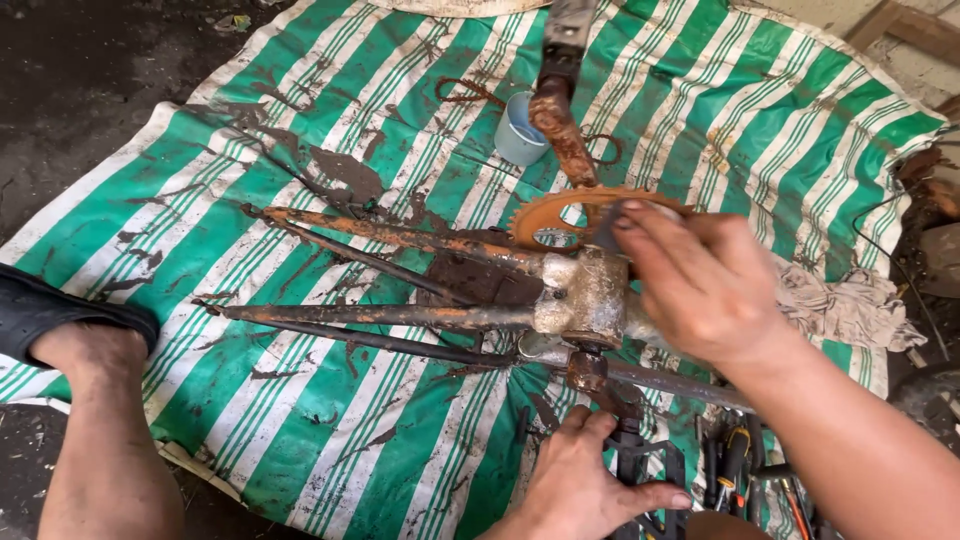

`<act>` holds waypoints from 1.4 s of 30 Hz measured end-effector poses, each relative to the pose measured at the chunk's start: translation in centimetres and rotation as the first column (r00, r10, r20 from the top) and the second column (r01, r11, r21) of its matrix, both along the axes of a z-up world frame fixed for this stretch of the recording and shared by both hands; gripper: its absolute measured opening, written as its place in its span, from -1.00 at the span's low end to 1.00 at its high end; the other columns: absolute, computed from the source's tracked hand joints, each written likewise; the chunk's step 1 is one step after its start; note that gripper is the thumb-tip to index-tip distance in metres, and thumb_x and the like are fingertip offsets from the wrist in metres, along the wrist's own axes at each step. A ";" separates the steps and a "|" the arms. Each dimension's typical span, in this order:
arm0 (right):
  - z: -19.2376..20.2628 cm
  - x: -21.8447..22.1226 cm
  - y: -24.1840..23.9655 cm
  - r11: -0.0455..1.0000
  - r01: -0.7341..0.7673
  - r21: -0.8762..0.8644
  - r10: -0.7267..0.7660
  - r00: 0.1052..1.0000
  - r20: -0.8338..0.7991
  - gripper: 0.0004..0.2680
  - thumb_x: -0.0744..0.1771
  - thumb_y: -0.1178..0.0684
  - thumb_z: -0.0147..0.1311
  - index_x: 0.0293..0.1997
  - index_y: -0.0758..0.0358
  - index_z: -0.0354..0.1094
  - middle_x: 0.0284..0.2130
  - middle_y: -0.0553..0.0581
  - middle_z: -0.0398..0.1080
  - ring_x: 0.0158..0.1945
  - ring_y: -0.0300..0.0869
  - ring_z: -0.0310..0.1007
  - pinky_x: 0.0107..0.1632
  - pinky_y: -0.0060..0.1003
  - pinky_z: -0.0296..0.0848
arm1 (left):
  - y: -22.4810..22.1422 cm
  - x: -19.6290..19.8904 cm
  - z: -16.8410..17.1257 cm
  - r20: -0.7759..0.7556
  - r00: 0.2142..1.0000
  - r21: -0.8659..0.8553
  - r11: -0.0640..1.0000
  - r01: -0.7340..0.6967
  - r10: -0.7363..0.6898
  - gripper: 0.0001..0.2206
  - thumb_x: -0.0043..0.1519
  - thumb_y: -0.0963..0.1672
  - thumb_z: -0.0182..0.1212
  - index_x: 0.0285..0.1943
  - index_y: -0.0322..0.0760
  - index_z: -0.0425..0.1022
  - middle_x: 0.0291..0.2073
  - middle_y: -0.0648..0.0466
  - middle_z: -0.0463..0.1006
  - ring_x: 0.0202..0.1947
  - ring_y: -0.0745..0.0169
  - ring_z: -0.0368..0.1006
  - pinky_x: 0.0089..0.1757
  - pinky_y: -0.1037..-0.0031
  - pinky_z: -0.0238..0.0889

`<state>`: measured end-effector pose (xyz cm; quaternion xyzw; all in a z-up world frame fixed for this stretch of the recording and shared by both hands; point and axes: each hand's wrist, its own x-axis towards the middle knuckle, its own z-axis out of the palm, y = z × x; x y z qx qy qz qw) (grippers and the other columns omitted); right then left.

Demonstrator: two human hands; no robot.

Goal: Manually sanding a rusty bicycle frame with sandpaper to prepare the surface.

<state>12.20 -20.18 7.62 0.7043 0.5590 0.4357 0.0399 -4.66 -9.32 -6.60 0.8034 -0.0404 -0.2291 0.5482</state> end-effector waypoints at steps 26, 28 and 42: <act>-0.4 0.4 1.4 0.998 -0.014 0.056 0.014 1.000 0.000 -0.88 0.47 0.34 0.13 0.06 0.52 0.61 0.04 0.39 0.69 -0.07 0.07 0.62 -0.15 -0.13 0.50 | 0.2 0.4 -0.2 0.003 0.999 0.147 0.988 -0.043 0.043 0.25 -0.16 0.49 0.19 0.60 -0.30 0.33 0.44 -0.41 0.33 0.39 -0.52 0.35 0.31 -0.11 0.30; 0.0 0.4 2.1 0.998 -0.049 0.046 0.049 0.999 -0.004 -0.90 0.48 0.30 0.18 0.05 0.59 0.58 0.02 0.45 0.65 -0.11 0.13 0.54 -0.13 -0.07 0.55 | 0.3 0.3 0.1 0.019 0.999 0.149 0.988 -0.052 0.050 0.24 -0.17 0.50 0.17 0.57 -0.31 0.36 0.40 -0.37 0.39 0.34 -0.51 0.41 0.27 -0.13 0.33; 1.5 -0.5 -2.5 0.997 0.059 -0.053 -0.054 0.995 0.086 -0.92 0.49 0.23 0.23 0.02 0.41 0.65 0.01 0.26 0.71 -0.23 -0.01 0.37 -0.20 -0.20 0.37 | 1.6 0.1 1.1 0.008 0.998 0.183 0.981 -0.061 0.060 0.15 -0.01 0.38 0.47 0.62 -0.35 0.28 0.57 -0.45 0.15 0.44 -0.56 0.30 0.36 -0.03 0.28</act>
